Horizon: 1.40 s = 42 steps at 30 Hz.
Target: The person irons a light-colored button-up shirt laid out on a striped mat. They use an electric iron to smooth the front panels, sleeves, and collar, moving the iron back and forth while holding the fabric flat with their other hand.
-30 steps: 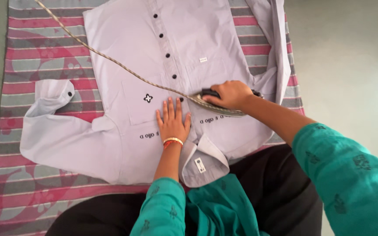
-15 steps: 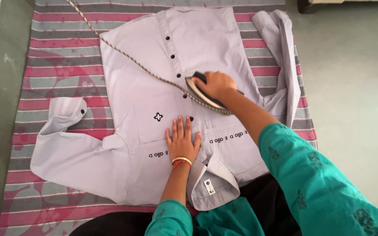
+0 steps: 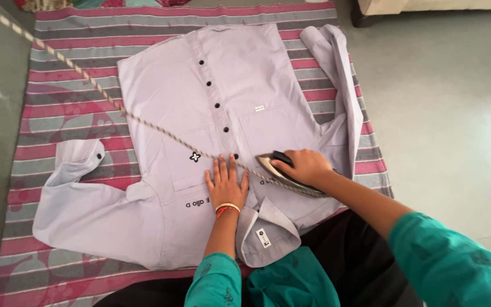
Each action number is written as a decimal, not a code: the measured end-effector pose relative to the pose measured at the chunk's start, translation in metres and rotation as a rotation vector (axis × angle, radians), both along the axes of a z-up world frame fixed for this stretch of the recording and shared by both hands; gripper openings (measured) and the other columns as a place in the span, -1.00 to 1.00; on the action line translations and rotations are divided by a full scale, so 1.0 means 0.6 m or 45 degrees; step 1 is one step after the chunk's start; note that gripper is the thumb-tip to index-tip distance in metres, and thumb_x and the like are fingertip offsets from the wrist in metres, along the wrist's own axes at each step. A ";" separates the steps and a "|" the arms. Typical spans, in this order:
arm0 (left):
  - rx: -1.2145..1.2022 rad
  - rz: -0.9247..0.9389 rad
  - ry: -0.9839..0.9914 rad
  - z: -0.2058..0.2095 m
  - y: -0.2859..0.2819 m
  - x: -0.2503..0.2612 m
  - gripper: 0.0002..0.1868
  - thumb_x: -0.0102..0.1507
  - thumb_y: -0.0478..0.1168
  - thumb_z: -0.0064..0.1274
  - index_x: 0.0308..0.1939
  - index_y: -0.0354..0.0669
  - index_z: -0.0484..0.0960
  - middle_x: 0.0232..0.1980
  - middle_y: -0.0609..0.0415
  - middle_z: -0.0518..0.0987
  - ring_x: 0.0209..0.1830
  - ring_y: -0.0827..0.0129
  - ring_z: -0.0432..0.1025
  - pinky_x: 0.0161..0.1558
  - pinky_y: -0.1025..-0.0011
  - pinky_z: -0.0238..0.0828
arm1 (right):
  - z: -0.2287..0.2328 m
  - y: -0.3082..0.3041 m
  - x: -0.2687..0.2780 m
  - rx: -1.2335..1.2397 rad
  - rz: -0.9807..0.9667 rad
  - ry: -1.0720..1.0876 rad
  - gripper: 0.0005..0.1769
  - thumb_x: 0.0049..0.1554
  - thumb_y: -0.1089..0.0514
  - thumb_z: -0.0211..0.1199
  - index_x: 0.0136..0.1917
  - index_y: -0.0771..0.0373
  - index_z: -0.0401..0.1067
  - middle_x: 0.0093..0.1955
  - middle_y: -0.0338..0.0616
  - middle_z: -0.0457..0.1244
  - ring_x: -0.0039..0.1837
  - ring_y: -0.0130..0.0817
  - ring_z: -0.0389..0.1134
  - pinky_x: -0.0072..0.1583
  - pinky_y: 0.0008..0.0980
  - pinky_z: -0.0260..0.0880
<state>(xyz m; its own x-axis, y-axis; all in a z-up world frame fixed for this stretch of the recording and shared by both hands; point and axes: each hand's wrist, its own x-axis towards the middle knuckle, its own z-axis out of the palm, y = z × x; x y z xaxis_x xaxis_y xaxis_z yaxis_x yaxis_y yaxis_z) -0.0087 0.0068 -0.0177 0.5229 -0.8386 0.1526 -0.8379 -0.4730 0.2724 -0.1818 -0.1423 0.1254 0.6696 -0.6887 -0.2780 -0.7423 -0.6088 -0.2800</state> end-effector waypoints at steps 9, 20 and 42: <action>-0.014 -0.004 0.008 -0.006 0.000 0.000 -0.24 0.35 0.26 -0.27 0.57 0.08 0.12 0.63 0.01 0.08 0.62 0.16 -0.06 0.51 -0.05 -0.32 | -0.020 -0.091 -0.019 -0.110 -0.555 0.024 -0.17 0.19 -0.54 -0.06 0.03 0.28 0.51 -0.22 0.25 0.38 -0.08 0.22 0.48 -0.04 0.10 0.50; -0.052 0.010 -0.004 0.002 0.000 0.001 -0.32 0.38 0.12 -0.29 0.61 0.23 0.10 0.62 0.04 0.13 0.61 0.17 0.00 0.50 -0.03 -0.24 | -0.037 -0.102 0.055 -0.189 -0.582 -0.115 -0.16 0.20 -0.54 -0.06 0.01 0.28 0.55 -0.12 0.30 0.39 0.01 0.26 0.45 0.06 0.13 0.44; 0.133 0.164 -0.035 -0.053 -0.028 -0.024 -0.25 0.36 0.25 -0.36 0.61 0.14 0.04 0.62 -0.04 0.06 0.62 0.01 -0.13 0.49 -0.16 -0.35 | -0.018 0.088 0.021 -0.107 -0.569 -0.086 -0.22 0.18 -0.52 -0.03 -0.08 0.26 0.52 -0.20 0.20 0.40 -0.06 0.21 0.45 -0.01 0.13 0.43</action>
<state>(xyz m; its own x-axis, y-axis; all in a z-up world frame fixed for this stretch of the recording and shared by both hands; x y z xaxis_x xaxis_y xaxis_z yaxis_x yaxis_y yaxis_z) -0.0229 -0.0100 -0.0494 0.6241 -0.7768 0.0837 -0.7748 -0.6016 0.1943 -0.1689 -0.0892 0.1143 0.3162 -0.9325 -0.1746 -0.9191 -0.2555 -0.3000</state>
